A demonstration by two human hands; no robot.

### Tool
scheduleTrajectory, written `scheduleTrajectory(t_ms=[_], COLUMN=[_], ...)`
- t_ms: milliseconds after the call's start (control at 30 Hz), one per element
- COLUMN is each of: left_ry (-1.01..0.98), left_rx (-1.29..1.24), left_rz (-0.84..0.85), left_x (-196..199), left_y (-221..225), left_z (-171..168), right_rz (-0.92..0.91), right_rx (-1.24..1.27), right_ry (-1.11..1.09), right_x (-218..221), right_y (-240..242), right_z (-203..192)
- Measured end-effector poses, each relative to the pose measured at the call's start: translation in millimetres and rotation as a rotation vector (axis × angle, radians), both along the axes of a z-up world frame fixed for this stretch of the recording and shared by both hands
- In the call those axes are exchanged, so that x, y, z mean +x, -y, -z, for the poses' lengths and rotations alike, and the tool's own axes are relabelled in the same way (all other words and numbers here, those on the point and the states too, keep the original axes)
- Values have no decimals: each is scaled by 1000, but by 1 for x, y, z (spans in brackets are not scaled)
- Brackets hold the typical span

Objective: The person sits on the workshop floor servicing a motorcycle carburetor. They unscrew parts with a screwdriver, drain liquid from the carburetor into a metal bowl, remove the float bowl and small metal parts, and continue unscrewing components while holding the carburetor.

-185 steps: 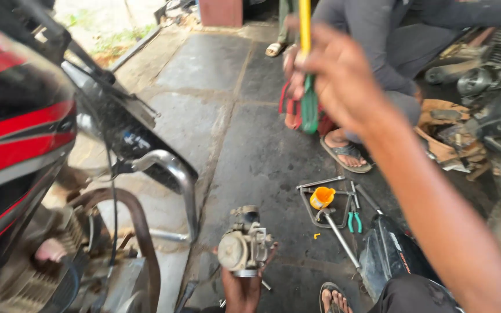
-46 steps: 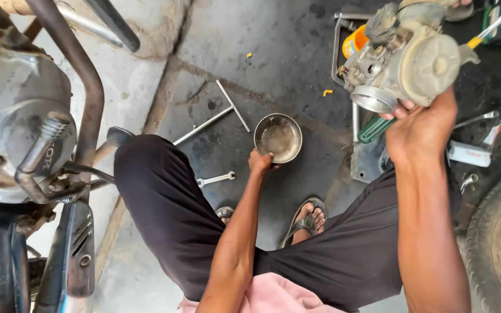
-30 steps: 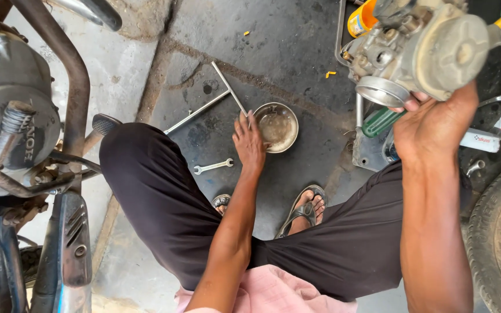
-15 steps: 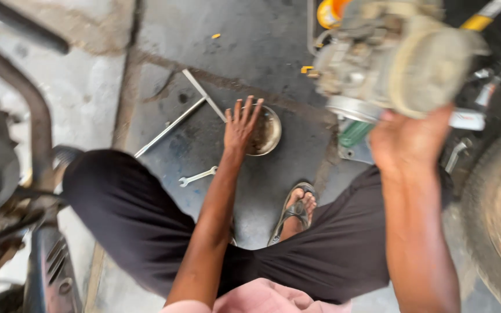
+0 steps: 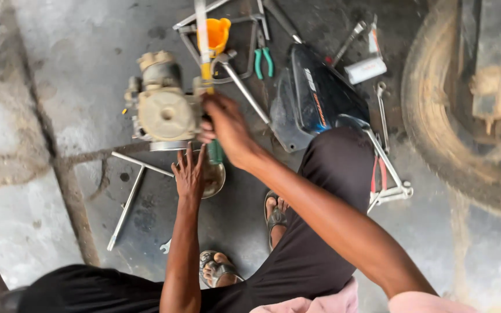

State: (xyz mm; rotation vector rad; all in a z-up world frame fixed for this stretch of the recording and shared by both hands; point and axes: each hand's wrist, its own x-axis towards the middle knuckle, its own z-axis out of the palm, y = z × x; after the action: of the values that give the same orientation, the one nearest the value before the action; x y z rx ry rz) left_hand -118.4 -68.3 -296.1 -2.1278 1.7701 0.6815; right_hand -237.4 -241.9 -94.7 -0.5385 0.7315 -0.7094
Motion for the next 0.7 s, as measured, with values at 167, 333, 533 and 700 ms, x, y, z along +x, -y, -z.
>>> scheduleTrajectory(t_ms=[167, 333, 533, 700], left_ry=[0, 58, 7, -30], left_rx=[-105, -157, -94, -191], left_rz=[-15, -38, -120, -112], left_x=[1, -1, -10, -4], left_y=[-12, -16, -9, -10], left_z=[24, 14, -6, -3], right_rz=[9, -29, -25, 19], right_rx=[2, -30, -75, -170], right_ry=[-144, -465, -690, -857], right_x=[20, 15, -3, -4], right_y=[-15, -29, -30, -32], right_z=[67, 147, 199, 257])
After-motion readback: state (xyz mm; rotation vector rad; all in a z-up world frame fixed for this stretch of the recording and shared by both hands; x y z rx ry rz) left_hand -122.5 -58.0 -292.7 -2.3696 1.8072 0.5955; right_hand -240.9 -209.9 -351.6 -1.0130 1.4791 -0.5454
